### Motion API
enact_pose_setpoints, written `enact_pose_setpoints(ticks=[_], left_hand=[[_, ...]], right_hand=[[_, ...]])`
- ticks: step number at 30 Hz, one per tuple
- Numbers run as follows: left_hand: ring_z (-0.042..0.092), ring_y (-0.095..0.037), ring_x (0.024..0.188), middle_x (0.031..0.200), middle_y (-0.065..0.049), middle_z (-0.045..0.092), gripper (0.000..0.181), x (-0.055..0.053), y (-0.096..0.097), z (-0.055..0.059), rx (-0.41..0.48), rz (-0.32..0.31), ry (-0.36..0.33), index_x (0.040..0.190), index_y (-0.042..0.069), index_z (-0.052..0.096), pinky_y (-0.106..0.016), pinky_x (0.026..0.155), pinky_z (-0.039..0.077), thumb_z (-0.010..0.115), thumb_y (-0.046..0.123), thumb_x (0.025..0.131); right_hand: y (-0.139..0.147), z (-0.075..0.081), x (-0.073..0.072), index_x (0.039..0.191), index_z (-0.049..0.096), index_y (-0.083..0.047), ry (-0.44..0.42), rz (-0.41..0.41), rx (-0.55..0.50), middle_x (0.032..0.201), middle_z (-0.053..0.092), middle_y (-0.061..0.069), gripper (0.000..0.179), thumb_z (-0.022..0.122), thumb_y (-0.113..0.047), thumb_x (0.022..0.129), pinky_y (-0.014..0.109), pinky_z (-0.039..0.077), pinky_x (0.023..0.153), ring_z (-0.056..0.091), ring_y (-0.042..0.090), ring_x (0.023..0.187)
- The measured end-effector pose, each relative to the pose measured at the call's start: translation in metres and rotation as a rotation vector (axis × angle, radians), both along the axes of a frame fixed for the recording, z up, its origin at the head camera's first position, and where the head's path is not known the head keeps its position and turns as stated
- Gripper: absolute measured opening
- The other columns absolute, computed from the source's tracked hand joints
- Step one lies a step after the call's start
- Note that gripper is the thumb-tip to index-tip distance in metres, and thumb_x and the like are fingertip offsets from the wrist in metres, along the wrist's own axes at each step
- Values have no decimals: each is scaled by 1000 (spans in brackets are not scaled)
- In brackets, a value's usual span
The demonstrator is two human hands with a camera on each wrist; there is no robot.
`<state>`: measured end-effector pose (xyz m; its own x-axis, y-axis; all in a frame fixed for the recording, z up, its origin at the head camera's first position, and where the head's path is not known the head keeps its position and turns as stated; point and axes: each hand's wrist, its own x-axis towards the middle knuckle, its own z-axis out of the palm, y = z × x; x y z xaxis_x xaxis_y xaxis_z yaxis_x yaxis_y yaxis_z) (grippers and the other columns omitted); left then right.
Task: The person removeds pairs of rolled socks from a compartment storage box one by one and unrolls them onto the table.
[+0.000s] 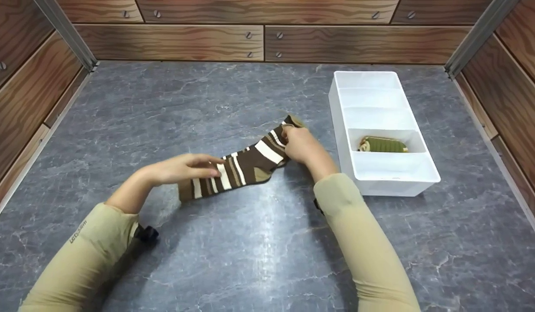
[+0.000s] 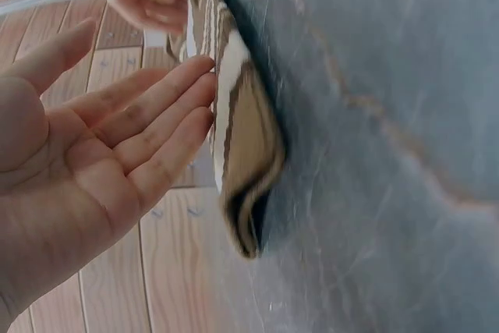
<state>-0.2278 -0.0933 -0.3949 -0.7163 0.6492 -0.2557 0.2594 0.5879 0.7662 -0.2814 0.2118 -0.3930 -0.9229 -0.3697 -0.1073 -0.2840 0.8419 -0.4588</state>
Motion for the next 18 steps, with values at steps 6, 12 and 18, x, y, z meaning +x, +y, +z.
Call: enact_pose_setpoints(ticks=[6,12,18], left_hand=[[52,-25,115,129,-13,56,55,-12,-4,3,-55,80,31,141,9,46,-42,102,39,50,42,97],[52,-27,113,128,-14,56,55,-23,2,6,-106,121,83,141,6,46,-42,101,40,44,43,99],[47,-30,125,135,-15,53,53,-34,19,3,-136,121,144,140,4,46,-42,107,34,41,40,102]], right_hand=[[4,4,18,115,58,11,3,18,16,104,65,25,39,44,9,79,52,46,92,59,41,102],[6,6,46,113,60,9,-13,48,38,92,67,19,33,48,8,82,46,54,75,62,34,84],[-2,6,84,118,60,4,-80,96,14,97,66,22,34,53,4,85,36,56,63,62,24,71]])
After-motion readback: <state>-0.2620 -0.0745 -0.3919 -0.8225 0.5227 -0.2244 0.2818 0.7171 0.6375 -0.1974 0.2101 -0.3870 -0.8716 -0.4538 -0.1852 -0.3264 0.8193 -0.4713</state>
